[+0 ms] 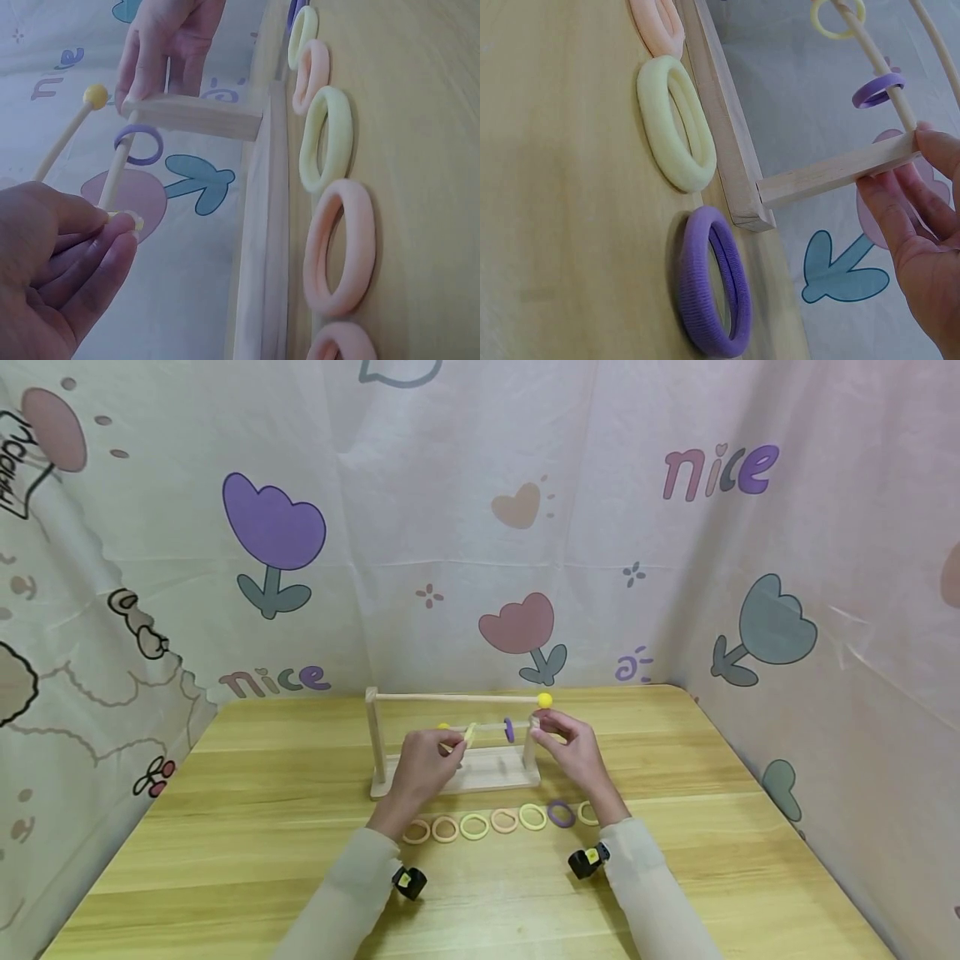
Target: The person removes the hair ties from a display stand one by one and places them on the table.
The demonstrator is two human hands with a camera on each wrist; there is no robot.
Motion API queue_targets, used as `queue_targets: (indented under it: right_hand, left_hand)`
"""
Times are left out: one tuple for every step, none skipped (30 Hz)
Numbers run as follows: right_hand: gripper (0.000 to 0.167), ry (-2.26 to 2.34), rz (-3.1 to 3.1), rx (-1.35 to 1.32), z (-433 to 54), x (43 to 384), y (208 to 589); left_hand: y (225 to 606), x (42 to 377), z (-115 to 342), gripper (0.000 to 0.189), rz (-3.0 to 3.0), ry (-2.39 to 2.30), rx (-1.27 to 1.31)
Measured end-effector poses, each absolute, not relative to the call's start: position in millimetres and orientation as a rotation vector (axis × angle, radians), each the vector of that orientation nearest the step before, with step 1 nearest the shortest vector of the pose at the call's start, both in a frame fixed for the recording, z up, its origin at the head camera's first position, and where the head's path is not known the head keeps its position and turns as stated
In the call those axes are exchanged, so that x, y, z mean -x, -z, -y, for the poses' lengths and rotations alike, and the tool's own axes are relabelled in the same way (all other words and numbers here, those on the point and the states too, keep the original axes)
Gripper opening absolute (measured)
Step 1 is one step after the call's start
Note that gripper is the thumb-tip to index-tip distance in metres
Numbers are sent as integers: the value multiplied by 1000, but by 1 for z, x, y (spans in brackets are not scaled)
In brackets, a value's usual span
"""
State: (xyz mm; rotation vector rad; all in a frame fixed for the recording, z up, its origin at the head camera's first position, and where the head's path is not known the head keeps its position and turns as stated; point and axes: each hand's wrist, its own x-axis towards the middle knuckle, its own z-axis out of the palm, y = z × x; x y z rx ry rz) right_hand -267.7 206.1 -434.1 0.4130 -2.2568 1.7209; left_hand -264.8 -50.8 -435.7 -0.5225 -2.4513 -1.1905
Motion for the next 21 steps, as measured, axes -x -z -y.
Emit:
queue_targets:
  right_hand:
    - [31, -1715, 2258, -414, -206, 267, 434]
    - [31, -1709, 2259, -415, -206, 267, 433]
    - [31, -1712, 2263, -410, -206, 268, 434]
    - [31, -1712, 2264, -407, -207, 270, 436]
    - [31, -1710, 2265, -405, -208, 273, 440]
    - [31, -1709, 2266, -404, -209, 276, 443]
    - [31, -1710, 2265, -403, -210, 279, 447]
    - [31, -1708, 2263, -404, -211, 282, 451]
    - [31, -1709, 2261, -404, -212, 285, 454]
    - [31, -1708, 2256, -403, -213, 287, 458]
    - [31, -1707, 2251, -403, -213, 288, 460]
    - [31, -1709, 2246, -406, -213, 289, 461]
    - [32, -1709, 2242, -407, -213, 289, 462]
    - [32, -1708, 2238, -410, -213, 290, 462]
    - [32, -1707, 2235, -412, -213, 290, 463]
    - [32, -1707, 2231, -415, -214, 290, 463]
    - [32, -1709, 2227, -416, -214, 290, 463]
    - [31, -1707, 2226, -419, -213, 289, 463]
    - [31, -1705, 2226, -419, -213, 289, 463]
    - [31, -1707, 2224, -418, -213, 289, 462]
    - [31, -1707, 2223, -419, -213, 289, 462]
  left_hand:
    - [435, 265, 52, 9, 2456, 1188, 518]
    - [435, 265, 53, 9, 2461, 1187, 513]
    - [435, 264, 54, 9, 2461, 1186, 512]
    - [435, 264, 56, 9, 2463, 1184, 509]
    - [435, 264, 57, 9, 2464, 1182, 506]
    - [434, 264, 58, 9, 2463, 1181, 503]
    - [434, 264, 59, 9, 2463, 1182, 499]
    - [434, 263, 60, 9, 2461, 1182, 496]
    - [433, 263, 62, 9, 2459, 1180, 493]
    - [433, 263, 63, 8, 2458, 1179, 489]
    - [433, 263, 64, 8, 2454, 1178, 485]
    - [433, 263, 65, 8, 2450, 1182, 480]
    - [433, 263, 66, 8, 2448, 1187, 475]
    - [433, 264, 67, 7, 2444, 1189, 472]
    - [433, 264, 68, 7, 2442, 1195, 469]
    - [433, 263, 69, 8, 2438, 1202, 467]
    - [433, 263, 70, 8, 2434, 1208, 464]
    - [433, 263, 70, 8, 2432, 1210, 458]
    - [432, 263, 71, 8, 2430, 1210, 457]
    - [432, 262, 72, 8, 2427, 1210, 454]
    - [432, 262, 73, 8, 2424, 1209, 448]
